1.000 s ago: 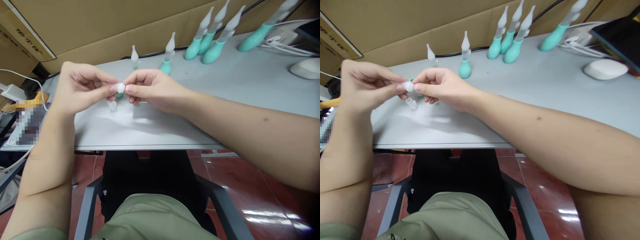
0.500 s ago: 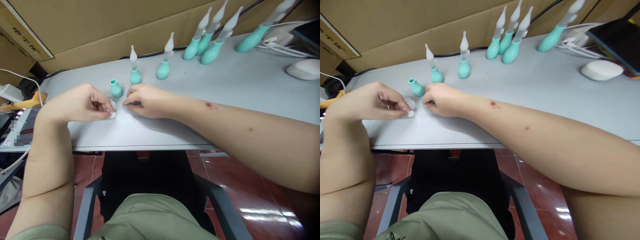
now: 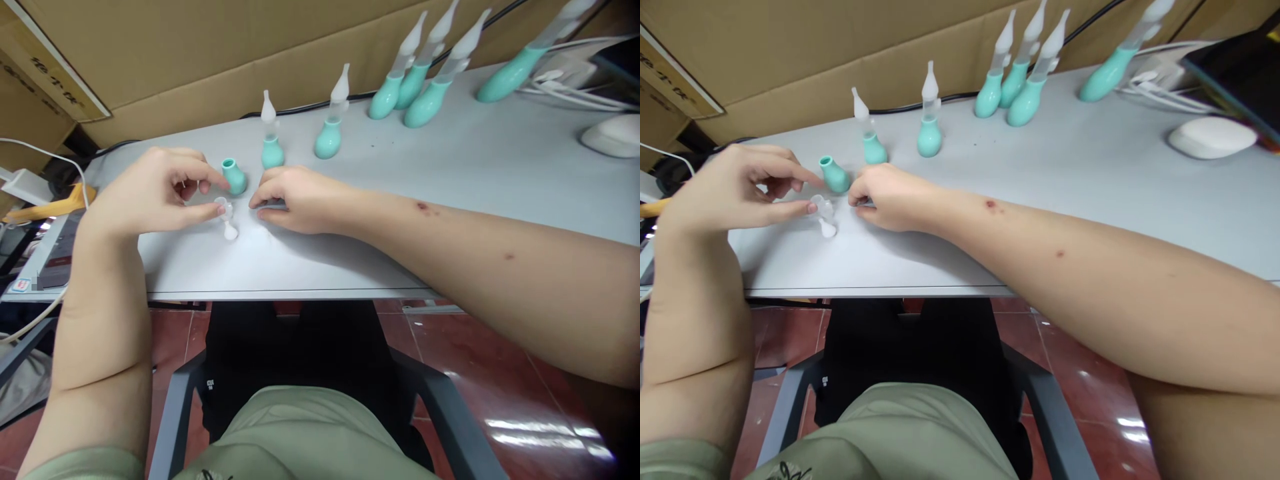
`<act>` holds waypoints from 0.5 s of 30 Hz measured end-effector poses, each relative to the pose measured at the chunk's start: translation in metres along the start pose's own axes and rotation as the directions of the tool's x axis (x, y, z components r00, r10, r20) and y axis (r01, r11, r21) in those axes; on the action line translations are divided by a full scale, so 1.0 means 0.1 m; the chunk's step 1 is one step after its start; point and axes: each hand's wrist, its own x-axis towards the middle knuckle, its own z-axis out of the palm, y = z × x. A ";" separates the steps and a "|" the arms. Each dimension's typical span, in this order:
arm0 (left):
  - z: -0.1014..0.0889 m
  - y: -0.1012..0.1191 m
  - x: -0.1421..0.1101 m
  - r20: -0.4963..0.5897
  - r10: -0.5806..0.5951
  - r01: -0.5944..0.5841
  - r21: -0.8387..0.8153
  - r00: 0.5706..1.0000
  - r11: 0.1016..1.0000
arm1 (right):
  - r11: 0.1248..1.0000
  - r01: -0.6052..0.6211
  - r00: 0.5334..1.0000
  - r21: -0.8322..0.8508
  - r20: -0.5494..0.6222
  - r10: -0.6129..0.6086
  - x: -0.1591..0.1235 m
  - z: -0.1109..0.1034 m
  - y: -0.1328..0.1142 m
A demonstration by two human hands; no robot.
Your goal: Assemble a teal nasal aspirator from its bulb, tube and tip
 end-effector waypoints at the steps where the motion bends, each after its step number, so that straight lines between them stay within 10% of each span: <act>1: 0.00 -0.03 0.01 0.027 0.002 -0.003 0.028 1.000 1.000 | 1.000 -0.002 1.000 -0.012 0.004 0.002 0.00 0.00 0.00; 15: 0.18 -0.29 0.05 0.070 -0.114 0.126 -0.207 0.991 0.970 | 0.936 -0.061 0.992 0.345 -0.084 0.096 0.03 0.01 0.03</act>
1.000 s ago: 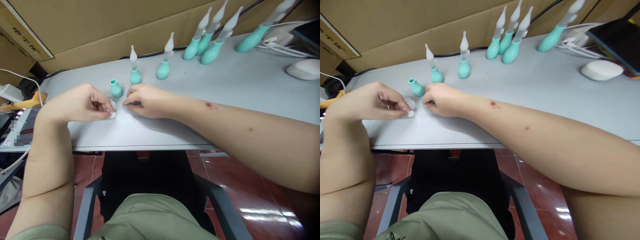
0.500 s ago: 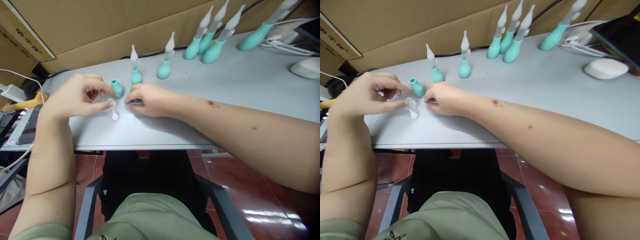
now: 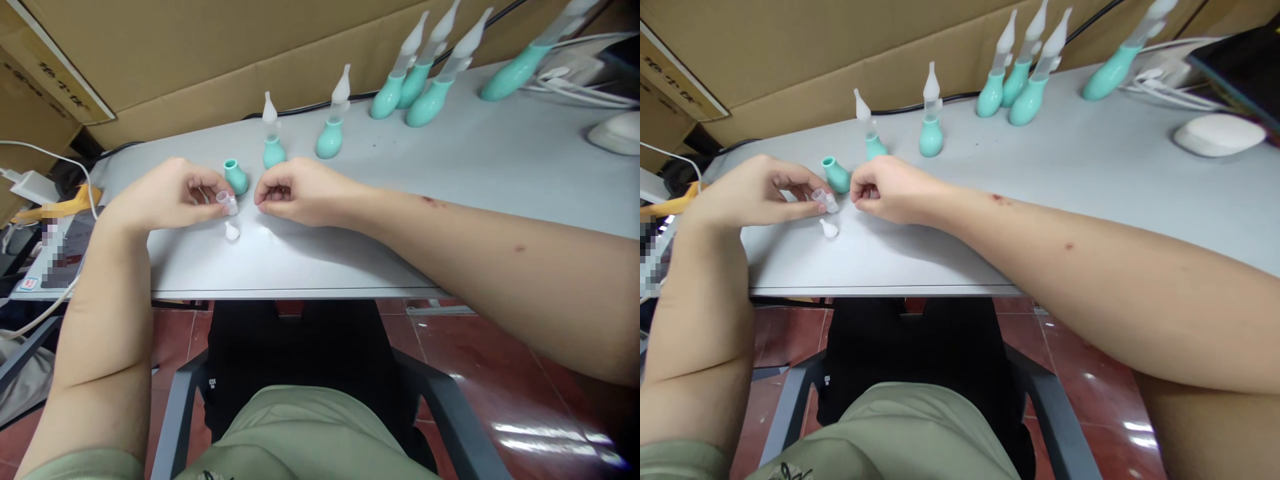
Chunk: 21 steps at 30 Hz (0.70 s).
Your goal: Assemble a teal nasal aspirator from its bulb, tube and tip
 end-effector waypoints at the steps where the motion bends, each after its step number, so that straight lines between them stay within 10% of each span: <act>1: 0.02 0.03 0.00 -0.028 0.006 -0.007 -0.051 1.000 0.999 | 0.998 -0.004 1.000 0.068 -0.030 0.006 0.00 -0.01 -0.01; 9: 0.26 0.10 0.06 -0.207 0.064 -0.137 -0.367 0.976 0.920 | 0.849 0.075 0.975 0.523 -0.218 0.049 0.02 -0.04 -0.05; 21: 0.43 0.15 0.15 -0.400 0.140 -0.247 -0.229 0.906 0.942 | 0.763 0.109 0.974 0.638 -0.222 0.046 0.02 0.01 -0.05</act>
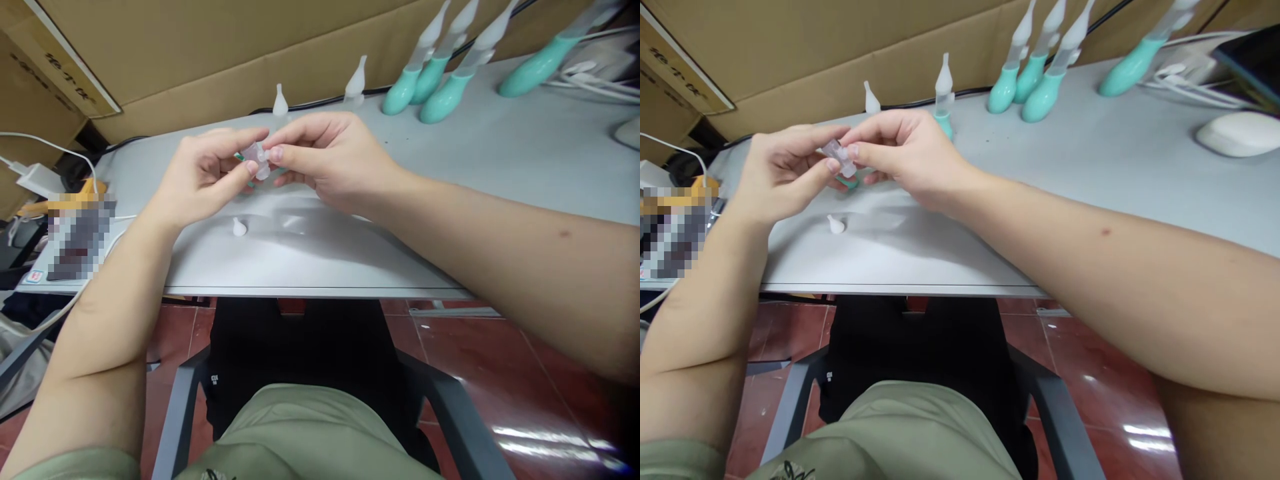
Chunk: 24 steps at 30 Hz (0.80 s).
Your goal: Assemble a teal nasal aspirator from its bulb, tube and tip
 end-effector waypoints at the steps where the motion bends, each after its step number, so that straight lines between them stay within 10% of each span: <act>1: 0.01 -0.01 0.00 -0.015 0.011 -0.011 0.002 1.000 1.000 | 1.000 0.002 1.000 0.018 -0.008 -0.002 0.00 0.01 -0.01; 24: 0.10 -0.07 0.02 -0.017 -0.098 0.095 -0.117 0.995 0.989 | 0.998 -0.045 0.998 0.042 0.035 0.044 0.02 -0.07 0.00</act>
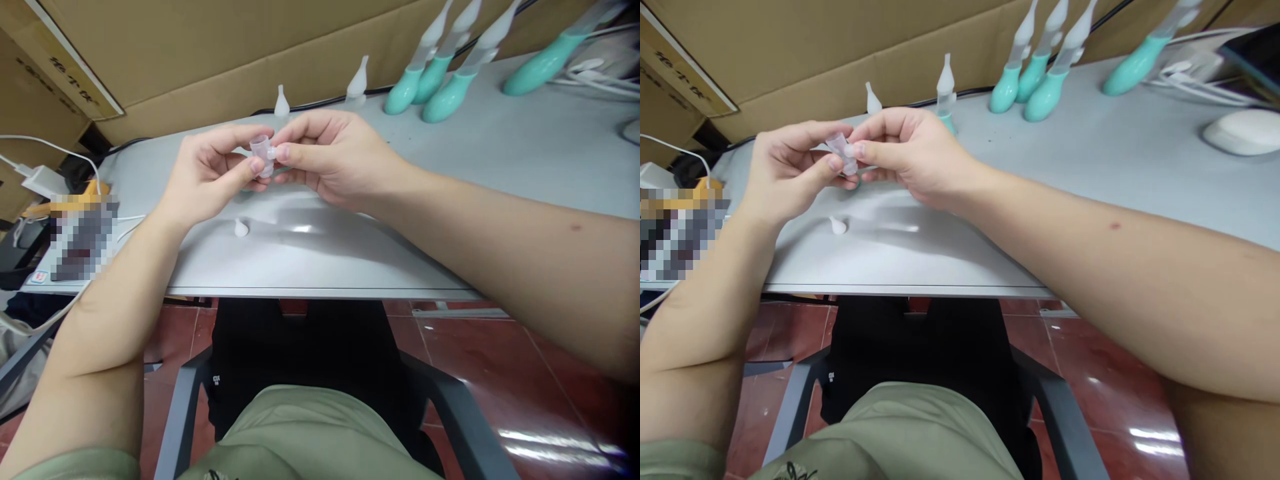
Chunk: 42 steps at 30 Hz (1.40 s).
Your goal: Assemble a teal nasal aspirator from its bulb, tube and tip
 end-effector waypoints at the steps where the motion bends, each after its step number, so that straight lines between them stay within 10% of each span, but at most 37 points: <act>1: 0.00 0.00 0.00 -0.006 0.012 -0.012 -0.004 1.000 1.000 | 1.000 0.002 1.000 0.005 0.001 -0.002 0.01 0.00 0.01; 33: 0.14 -0.16 0.03 -0.096 0.240 -0.257 -0.268 0.966 0.929 | 0.957 0.038 0.985 0.288 0.151 -0.085 0.01 0.04 0.09; 42: 0.00 -0.26 0.13 -0.147 0.212 -0.226 -0.092 0.966 0.970 | 0.977 -0.036 0.999 0.208 0.005 0.035 0.00 0.08 0.06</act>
